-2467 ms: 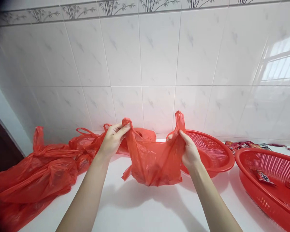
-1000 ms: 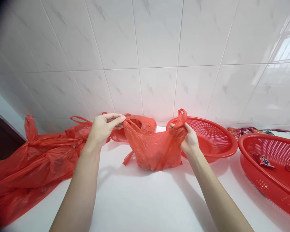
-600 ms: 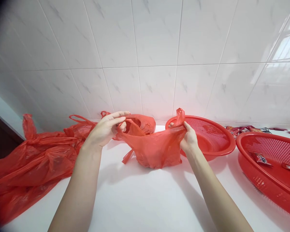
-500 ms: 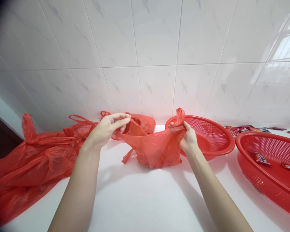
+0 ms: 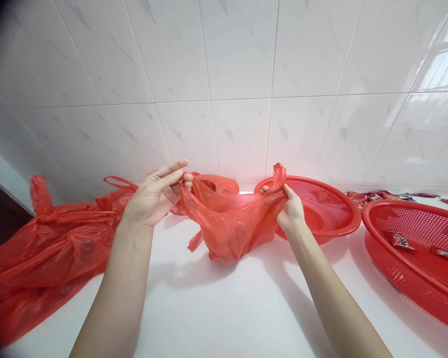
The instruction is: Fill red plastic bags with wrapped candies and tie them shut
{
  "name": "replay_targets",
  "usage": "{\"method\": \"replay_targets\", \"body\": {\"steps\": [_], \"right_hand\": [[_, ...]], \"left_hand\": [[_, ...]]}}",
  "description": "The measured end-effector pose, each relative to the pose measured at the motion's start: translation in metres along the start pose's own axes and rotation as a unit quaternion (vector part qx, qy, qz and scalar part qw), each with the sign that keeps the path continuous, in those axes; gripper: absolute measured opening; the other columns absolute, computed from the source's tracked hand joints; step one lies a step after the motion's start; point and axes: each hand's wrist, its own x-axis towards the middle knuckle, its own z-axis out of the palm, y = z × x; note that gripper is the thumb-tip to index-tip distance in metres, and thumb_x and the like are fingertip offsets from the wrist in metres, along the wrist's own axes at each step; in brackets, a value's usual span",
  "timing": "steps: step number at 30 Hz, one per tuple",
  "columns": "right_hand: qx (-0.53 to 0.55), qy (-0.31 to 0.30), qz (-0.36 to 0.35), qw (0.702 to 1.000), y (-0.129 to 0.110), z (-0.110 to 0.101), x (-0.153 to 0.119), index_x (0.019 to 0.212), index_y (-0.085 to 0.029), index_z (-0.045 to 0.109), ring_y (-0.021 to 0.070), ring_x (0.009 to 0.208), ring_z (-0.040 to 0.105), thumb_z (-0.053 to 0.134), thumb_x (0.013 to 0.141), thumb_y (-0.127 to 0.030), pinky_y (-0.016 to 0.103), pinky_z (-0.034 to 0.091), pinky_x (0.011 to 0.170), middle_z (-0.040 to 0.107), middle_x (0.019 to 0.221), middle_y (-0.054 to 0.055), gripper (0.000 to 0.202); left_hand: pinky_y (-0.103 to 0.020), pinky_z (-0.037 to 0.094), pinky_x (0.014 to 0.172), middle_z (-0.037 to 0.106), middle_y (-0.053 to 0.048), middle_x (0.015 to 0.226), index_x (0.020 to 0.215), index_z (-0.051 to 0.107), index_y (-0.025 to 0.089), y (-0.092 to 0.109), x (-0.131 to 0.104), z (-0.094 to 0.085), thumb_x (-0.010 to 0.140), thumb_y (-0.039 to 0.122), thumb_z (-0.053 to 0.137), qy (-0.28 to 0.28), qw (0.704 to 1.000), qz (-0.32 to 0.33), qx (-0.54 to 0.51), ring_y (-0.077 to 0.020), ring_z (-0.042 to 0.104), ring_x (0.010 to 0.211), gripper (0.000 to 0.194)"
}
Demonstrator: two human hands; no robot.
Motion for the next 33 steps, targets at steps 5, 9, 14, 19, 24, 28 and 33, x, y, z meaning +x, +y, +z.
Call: {"method": "replay_targets", "body": {"steps": [5,9,14,19,24,28,33], "right_hand": [[-0.006,0.012,-0.003,1.000,0.001,0.001,-0.002,0.086,-0.016,0.066,0.0177,0.063,0.070,0.033,0.102,-0.027,0.025,0.060,0.062,0.072,0.069,0.009,0.038],[-0.001,0.004,0.000,1.000,0.000,-0.004,0.002,0.087,-0.017,0.065,0.0186,0.063,0.071,0.030,0.102,-0.026,0.027,0.060,0.062,0.071,0.067,0.008,0.039],[0.003,-0.002,-0.012,1.000,-0.001,-0.009,0.006,0.094,-0.016,0.067,0.0208,0.070,0.073,0.029,0.102,-0.027,0.029,0.062,0.066,0.075,0.074,0.011,0.040],[0.013,-0.010,-0.013,1.000,0.000,-0.010,0.008,0.092,-0.013,0.068,0.0204,0.069,0.073,0.029,0.102,-0.028,0.029,0.061,0.069,0.074,0.074,0.012,0.042],[-0.022,-0.015,-0.017,0.999,0.000,-0.013,0.007,0.086,-0.015,0.069,0.0200,0.071,0.072,0.049,0.093,-0.025,0.028,0.060,0.068,0.076,0.076,0.010,0.024],[-0.123,-0.041,-0.024,0.991,0.000,-0.019,0.006,0.082,-0.015,0.072,0.0176,0.071,0.071,0.075,0.072,-0.014,0.025,0.058,0.068,0.077,0.080,0.005,0.011],[-0.151,-0.024,-0.090,0.984,-0.001,-0.022,0.009,0.076,-0.016,0.073,0.0157,0.068,0.071,0.084,0.067,-0.014,0.024,0.057,0.067,0.077,0.076,0.003,0.015]], "left_hand": [[-0.033,0.055,0.087,0.078,-0.006,0.095,0.108,0.074,0.020,-0.008,0.003,-0.005,0.063,0.025,0.087,0.008,0.996,0.043,0.075,-0.0213,0.071,0.094,0.048],[-0.038,0.055,0.092,0.077,-0.009,0.109,0.109,0.075,0.020,-0.008,0.002,-0.012,0.064,0.024,0.086,-0.032,0.991,0.023,0.131,-0.0243,0.071,0.097,0.046],[-0.044,0.052,0.101,0.072,-0.012,0.122,0.121,0.069,0.020,-0.002,-0.003,-0.013,0.068,0.039,0.084,-0.008,0.977,0.022,0.211,-0.0301,0.067,0.113,0.058],[-0.046,0.051,0.104,0.051,-0.013,0.151,0.148,0.048,0.029,-0.007,-0.002,-0.009,0.059,0.039,0.090,-0.043,0.936,-0.034,0.348,-0.0361,0.051,0.135,0.098],[-0.046,0.054,0.097,0.072,-0.013,0.118,0.121,0.070,0.017,-0.021,0.006,-0.001,0.067,0.036,0.083,-0.088,0.960,0.006,0.266,-0.0302,0.069,0.106,0.058],[-0.039,0.056,0.083,0.077,-0.010,0.096,0.090,0.077,0.016,-0.023,0.009,0.001,0.066,0.037,0.084,-0.079,0.972,0.021,0.219,-0.0260,0.071,0.089,0.033],[-0.031,0.053,0.071,0.076,-0.007,0.083,0.081,0.076,0.016,-0.023,0.011,-0.004,0.065,0.042,0.085,0.003,0.984,0.037,0.173,-0.0213,0.068,0.077,0.031]]}}
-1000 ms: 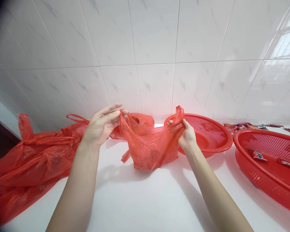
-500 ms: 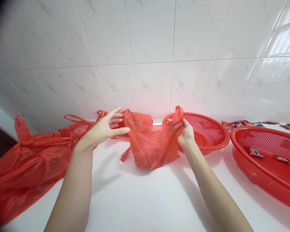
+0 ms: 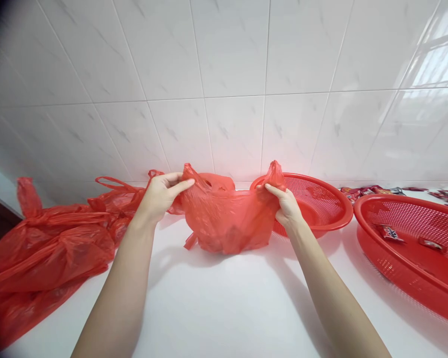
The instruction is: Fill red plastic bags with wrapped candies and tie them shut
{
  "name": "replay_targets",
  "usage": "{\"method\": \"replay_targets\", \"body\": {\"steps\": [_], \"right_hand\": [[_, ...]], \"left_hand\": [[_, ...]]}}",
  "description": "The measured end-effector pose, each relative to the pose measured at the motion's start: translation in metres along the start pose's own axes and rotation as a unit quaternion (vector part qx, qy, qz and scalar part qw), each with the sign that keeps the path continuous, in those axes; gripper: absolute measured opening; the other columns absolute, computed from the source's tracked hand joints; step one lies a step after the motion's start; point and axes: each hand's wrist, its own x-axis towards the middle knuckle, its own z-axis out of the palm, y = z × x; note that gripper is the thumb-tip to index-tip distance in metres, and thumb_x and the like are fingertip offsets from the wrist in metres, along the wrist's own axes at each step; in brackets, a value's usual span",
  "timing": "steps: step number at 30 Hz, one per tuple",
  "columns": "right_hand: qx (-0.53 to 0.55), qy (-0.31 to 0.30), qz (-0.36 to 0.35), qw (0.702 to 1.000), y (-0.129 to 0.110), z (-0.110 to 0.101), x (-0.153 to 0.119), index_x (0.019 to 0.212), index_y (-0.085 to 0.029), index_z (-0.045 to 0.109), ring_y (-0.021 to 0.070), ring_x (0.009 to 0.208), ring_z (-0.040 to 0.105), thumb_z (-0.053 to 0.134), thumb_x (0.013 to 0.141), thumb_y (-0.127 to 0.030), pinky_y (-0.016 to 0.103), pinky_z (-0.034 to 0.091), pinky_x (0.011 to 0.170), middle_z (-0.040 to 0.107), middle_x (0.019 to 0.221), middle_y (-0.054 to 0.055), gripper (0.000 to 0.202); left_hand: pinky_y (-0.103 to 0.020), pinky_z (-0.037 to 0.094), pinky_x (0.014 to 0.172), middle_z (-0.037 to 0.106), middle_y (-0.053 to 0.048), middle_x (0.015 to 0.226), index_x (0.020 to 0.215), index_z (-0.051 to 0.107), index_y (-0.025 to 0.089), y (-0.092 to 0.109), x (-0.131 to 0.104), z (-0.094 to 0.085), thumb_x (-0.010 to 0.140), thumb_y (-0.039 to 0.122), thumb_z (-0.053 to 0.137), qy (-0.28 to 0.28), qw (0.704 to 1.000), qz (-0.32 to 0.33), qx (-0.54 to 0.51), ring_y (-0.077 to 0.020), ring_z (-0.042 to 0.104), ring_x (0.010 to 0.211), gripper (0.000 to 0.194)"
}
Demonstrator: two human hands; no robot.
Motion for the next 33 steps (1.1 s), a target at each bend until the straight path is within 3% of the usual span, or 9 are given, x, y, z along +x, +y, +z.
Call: {"method": "replay_targets", "body": {"steps": [4,10,15,18,22,26,29,33], "right_hand": [[0.016,-0.009,-0.025,0.999,-0.002,0.000,0.001,0.078,-0.016,0.073,0.0171,0.070,0.072,0.086,0.069,-0.022,0.026,0.057,0.070,0.078,0.077,0.005,0.017],[-0.040,-0.098,-0.075,0.992,-0.013,0.010,-0.012,0.084,-0.017,0.075,0.0263,0.094,0.074,0.084,0.074,-0.046,0.034,0.059,0.083,0.080,0.092,0.011,0.032],[-0.056,-0.125,-0.098,0.986,-0.024,0.013,-0.023,0.084,-0.018,0.076,0.0311,0.104,0.071,0.085,0.069,-0.054,0.039,0.059,0.085,0.079,0.095,0.011,0.040],[-0.013,-0.133,-0.083,0.988,-0.023,0.017,-0.027,0.080,-0.020,0.074,0.0298,0.105,0.070,0.081,0.072,-0.058,0.038,0.059,0.088,0.078,0.092,0.009,0.039],[0.094,-0.118,-0.047,0.987,-0.019,0.029,-0.033,0.070,-0.025,0.062,0.0182,0.076,0.070,0.072,0.085,-0.053,0.032,0.060,0.075,0.069,0.072,-0.001,0.034],[0.080,-0.093,-0.018,0.992,-0.019,0.037,-0.033,0.067,-0.022,0.055,0.0064,0.040,0.042,0.063,0.096,-0.039,0.018,0.049,0.049,0.048,0.050,-0.007,0.034],[0.031,-0.069,-0.004,0.997,-0.017,0.038,-0.032,0.064,-0.020,0.053,0.0051,0.034,0.025,0.057,0.098,-0.034,0.016,0.035,0.038,0.036,0.043,-0.009,0.037],[-0.068,-0.057,-0.024,0.996,-0.012,0.038,-0.035,0.062,-0.021,0.051,0.0056,0.035,0.022,0.064,0.092,-0.043,0.019,0.029,0.035,0.035,0.041,-0.009,0.040]], "left_hand": [[-0.028,0.049,0.065,0.073,-0.004,0.077,0.075,0.074,0.017,0.001,0.001,-0.001,0.067,0.044,0.084,0.042,0.998,0.000,-0.039,-0.0170,0.063,0.069,0.030],[-0.027,0.048,0.072,0.069,-0.002,0.078,0.080,0.072,0.018,0.007,-0.003,0.003,0.075,0.044,0.078,0.016,0.997,0.056,-0.057,-0.0159,0.061,0.075,0.027],[-0.024,0.042,0.061,0.058,0.004,0.064,0.065,0.061,0.020,0.009,-0.003,0.003,0.075,0.039,0.077,0.057,0.990,0.086,-0.095,-0.0105,0.050,0.059,0.027],[-0.024,0.040,0.059,0.056,0.004,0.061,0.062,0.059,0.020,0.009,-0.002,0.004,0.073,0.039,0.077,0.074,0.990,0.074,-0.094,-0.0103,0.049,0.057,0.028],[-0.024,0.039,0.055,0.058,0.002,0.061,0.061,0.057,0.020,0.004,0.001,0.010,0.068,0.045,0.079,0.072,0.994,0.007,-0.087,-0.0115,0.050,0.057,0.035],[-0.023,0.038,0.054,0.058,0.003,0.062,0.063,0.058,0.019,-0.003,0.003,0.016,0.065,0.048,0.082,0.037,0.995,-0.039,-0.086,-0.0102,0.049,0.055,0.038],[-0.023,0.040,0.056,0.060,0.003,0.066,0.068,0.062,0.018,-0.002,0.000,0.019,0.069,0.048,0.081,-0.002,0.995,-0.037,-0.088,-0.0104,0.052,0.058,0.035],[-0.024,0.046,0.062,0.065,0.001,0.073,0.077,0.067,0.019,0.007,-0.010,0.023,0.077,0.047,0.077,-0.100,0.993,0.002,-0.063,-0.0126,0.058,0.064,0.030]]}}
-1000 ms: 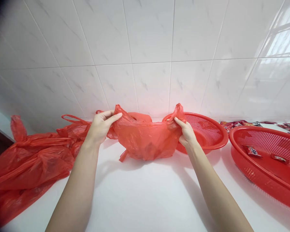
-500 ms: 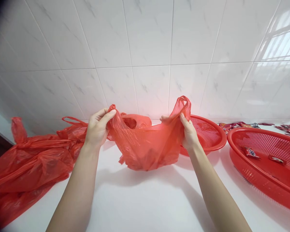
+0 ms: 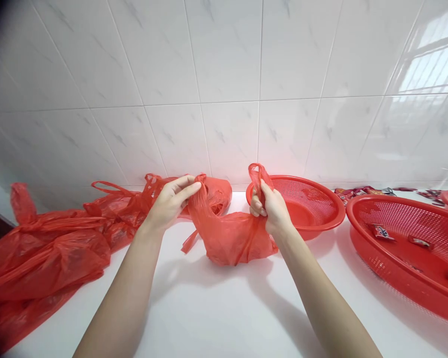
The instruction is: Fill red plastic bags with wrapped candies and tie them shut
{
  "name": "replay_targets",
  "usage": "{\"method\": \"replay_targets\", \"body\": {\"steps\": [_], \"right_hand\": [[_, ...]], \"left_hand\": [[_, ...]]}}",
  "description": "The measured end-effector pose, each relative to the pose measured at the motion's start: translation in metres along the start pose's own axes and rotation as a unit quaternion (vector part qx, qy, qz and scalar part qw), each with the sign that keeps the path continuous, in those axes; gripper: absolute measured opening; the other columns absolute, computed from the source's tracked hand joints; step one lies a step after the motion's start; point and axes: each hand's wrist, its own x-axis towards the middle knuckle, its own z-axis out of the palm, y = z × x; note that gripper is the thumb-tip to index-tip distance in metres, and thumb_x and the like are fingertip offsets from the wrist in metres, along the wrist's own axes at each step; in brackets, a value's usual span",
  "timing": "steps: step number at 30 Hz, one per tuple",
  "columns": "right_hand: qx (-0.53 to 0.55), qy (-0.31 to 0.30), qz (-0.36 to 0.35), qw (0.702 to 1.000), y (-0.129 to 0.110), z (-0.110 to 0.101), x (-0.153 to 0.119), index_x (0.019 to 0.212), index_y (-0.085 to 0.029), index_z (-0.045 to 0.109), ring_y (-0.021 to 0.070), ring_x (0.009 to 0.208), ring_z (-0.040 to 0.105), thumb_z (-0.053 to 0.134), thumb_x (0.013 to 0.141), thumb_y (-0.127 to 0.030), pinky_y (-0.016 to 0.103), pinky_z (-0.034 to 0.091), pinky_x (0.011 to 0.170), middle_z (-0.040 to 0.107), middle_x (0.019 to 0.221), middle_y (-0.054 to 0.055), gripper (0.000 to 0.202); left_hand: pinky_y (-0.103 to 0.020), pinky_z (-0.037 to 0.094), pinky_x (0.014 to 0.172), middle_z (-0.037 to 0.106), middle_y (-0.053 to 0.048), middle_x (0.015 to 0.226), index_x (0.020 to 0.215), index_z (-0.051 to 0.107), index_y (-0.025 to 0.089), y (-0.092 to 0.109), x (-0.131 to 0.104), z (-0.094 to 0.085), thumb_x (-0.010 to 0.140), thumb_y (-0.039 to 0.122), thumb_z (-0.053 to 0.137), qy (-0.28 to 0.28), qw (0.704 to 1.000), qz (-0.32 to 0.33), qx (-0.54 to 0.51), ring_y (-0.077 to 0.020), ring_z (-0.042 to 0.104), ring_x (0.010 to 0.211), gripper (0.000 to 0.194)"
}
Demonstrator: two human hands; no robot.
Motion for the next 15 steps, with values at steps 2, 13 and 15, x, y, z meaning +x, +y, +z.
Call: {"method": "replay_targets", "body": {"steps": [2,13,15], "right_hand": [[-0.056,-0.009,-0.010,0.998,0.003,0.003,-0.003,0.061,-0.021,0.050,0.0058,0.035,0.026,0.067,0.089,-0.047,0.020,0.027,0.035,0.037,0.041,-0.008,0.042],[-0.217,-0.188,0.019,0.958,0.004,0.021,-0.023,0.061,-0.022,0.043,0.0073,0.042,0.022,0.057,0.093,-0.043,0.024,0.018,0.042,0.033,0.044,-0.009,0.041],[-0.224,-0.203,0.022,0.953,0.003,0.020,-0.024,0.061,-0.022,0.043,0.0076,0.043,0.022,0.055,0.095,-0.043,0.024,0.018,0.044,0.032,0.045,-0.009,0.041]], "left_hand": [[-0.026,0.050,0.067,0.069,-0.002,0.079,0.081,0.069,0.020,0.005,-0.005,0.006,0.079,0.047,0.076,-0.053,0.998,0.024,0.018,-0.0150,0.063,0.070,0.028],[-0.031,0.053,0.090,0.070,-0.006,0.125,0.099,0.073,0.022,0.003,-0.015,0.033,0.092,0.036,0.064,-0.075,0.980,0.129,0.132,-0.0213,0.067,0.107,0.018],[-0.029,0.054,0.082,0.074,-0.004,0.110,0.101,0.074,0.023,0.003,-0.016,0.033,0.093,0.036,0.062,-0.062,0.973,0.139,0.176,-0.0194,0.069,0.095,0.019]]}}
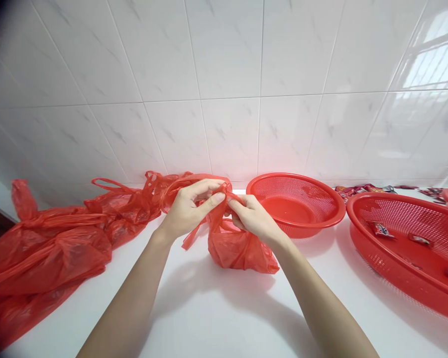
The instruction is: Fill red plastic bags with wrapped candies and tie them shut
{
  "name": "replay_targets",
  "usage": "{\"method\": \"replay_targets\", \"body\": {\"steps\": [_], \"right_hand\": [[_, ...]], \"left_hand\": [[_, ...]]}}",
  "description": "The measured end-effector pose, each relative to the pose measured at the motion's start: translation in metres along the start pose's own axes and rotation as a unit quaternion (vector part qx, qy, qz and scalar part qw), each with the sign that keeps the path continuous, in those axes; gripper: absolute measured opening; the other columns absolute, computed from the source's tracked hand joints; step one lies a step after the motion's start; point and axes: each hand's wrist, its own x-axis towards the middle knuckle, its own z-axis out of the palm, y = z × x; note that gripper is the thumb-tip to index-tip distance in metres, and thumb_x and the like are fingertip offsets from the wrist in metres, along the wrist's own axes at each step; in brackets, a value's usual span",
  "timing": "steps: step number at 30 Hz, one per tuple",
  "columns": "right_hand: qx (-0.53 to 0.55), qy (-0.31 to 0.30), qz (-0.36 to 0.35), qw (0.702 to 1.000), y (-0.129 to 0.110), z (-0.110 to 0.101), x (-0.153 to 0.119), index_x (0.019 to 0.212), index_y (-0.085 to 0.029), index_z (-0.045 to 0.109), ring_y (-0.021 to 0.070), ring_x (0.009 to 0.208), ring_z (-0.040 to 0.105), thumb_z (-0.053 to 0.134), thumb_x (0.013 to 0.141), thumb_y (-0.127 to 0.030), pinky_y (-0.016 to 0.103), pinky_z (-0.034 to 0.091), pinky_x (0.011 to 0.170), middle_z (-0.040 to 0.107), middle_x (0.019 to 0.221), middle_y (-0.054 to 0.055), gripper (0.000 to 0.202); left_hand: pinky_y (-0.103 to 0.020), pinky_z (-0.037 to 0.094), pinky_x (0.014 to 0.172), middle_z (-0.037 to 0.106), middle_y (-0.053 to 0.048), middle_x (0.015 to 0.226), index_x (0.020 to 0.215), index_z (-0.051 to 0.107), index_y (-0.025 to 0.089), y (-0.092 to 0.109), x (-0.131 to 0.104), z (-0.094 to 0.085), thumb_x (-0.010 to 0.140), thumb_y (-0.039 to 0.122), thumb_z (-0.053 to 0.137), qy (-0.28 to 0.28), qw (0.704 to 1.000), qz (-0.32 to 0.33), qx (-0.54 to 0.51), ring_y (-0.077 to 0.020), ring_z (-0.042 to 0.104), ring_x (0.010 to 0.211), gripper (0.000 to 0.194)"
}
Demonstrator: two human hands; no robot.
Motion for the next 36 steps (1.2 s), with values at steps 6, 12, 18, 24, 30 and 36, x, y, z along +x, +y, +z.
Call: {"method": "replay_targets", "body": {"steps": [6,12,18,24,30,36], "right_hand": [[-0.036,-0.026,-0.015,0.999,-0.005,-0.004,-0.004,0.066,-0.021,0.045,0.0084,0.049,0.027,0.057,0.093,-0.044,0.025,0.022,0.048,0.036,0.053,-0.008,0.037],[-0.128,-0.013,-0.078,0.989,-0.007,-0.007,-0.005,0.071,-0.020,0.053,0.0108,0.060,0.038,0.068,0.079,-0.024,0.025,0.032,0.055,0.042,0.067,-0.005,0.017],[-0.222,0.000,-0.142,0.965,0.000,-0.009,-0.003,0.079,-0.019,0.064,0.0125,0.064,0.043,0.054,0.080,-0.012,0.026,0.036,0.058,0.049,0.069,-0.003,0.013],[-0.239,0.029,-0.202,0.949,0.000,-0.008,-0.003,0.086,-0.020,0.067,0.0162,0.074,0.062,0.049,0.077,-0.006,0.029,0.049,0.068,0.067,0.078,0.000,0.025],[-0.279,0.053,-0.238,0.929,0.002,-0.009,-0.001,0.091,-0.022,0.060,0.0180,0.082,0.067,0.051,0.074,-0.005,0.030,0.053,0.072,0.069,0.087,0.001,0.026],[-0.353,0.066,-0.300,0.884,0.001,-0.012,-0.003,0.106,-0.025,0.055,0.0218,0.097,0.067,0.067,0.084,-0.014,0.035,0.055,0.082,0.067,0.107,0.005,0.027]], "left_hand": [[-0.028,0.052,0.079,0.075,-0.002,0.097,0.101,0.073,0.024,0.004,-0.001,0.001,0.090,0.036,0.064,0.041,0.997,0.001,0.072,-0.0199,0.068,0.092,0.018],[-0.025,0.048,0.072,0.071,0.002,0.085,0.099,0.072,0.026,0.001,0.000,0.002,0.085,0.032,0.069,0.117,0.985,0.003,0.124,-0.0160,0.063,0.079,0.016],[-0.026,0.044,0.065,0.065,0.002,0.071,0.073,0.070,0.021,-0.002,0.001,0.001,0.090,0.038,0.062,0.017,0.996,-0.075,0.054,-0.0146,0.058,0.069,0.026],[-0.028,0.027,0.051,0.033,0.004,0.048,0.048,0.044,0.019,-0.006,0.002,-0.002,0.094,0.051,0.051,-0.103,0.974,-0.202,-0.021,-0.0095,0.031,0.048,0.057],[-0.027,0.044,0.065,0.061,-0.002,0.062,0.063,0.068,0.016,-0.002,0.003,0.000,0.091,0.055,0.058,-0.184,0.939,-0.215,-0.195,-0.0130,0.054,0.061,0.049],[-0.026,0.045,0.063,0.065,-0.003,0.068,0.065,0.068,0.015,-0.004,0.007,0.005,0.082,0.049,0.071,-0.099,0.918,-0.236,-0.303,-0.0128,0.058,0.064,0.038]]}}
